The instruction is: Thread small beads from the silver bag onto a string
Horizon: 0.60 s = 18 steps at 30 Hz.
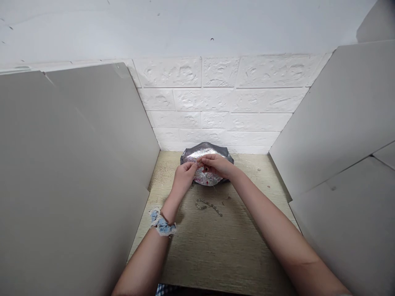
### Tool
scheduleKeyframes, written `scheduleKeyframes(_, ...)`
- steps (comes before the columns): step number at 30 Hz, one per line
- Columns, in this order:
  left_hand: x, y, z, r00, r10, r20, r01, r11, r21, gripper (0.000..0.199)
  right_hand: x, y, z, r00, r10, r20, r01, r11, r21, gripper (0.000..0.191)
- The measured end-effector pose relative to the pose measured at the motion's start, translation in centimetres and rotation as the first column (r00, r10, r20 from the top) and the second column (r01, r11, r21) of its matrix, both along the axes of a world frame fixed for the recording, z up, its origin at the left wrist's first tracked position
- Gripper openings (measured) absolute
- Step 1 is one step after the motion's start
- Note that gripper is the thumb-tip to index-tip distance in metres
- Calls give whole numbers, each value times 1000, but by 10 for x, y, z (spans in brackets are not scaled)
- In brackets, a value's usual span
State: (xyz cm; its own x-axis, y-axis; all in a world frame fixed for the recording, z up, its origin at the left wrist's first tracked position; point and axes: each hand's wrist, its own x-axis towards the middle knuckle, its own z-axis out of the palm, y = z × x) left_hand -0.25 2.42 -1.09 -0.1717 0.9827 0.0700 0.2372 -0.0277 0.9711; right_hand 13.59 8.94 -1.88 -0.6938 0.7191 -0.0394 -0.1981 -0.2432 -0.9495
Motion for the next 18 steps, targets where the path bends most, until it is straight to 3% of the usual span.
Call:
scheduleKeyframes(6,1,-1,1,1000,-1,10,0,999,42,25,0,-2,3,1000,-18,-3,18,998,-64,20)
scheduleKeyframes(18,0,-2,2,999,-8,-47,9,1000,20,28,-1,-1,1,1000,20,3,-20,1000,-9,21)
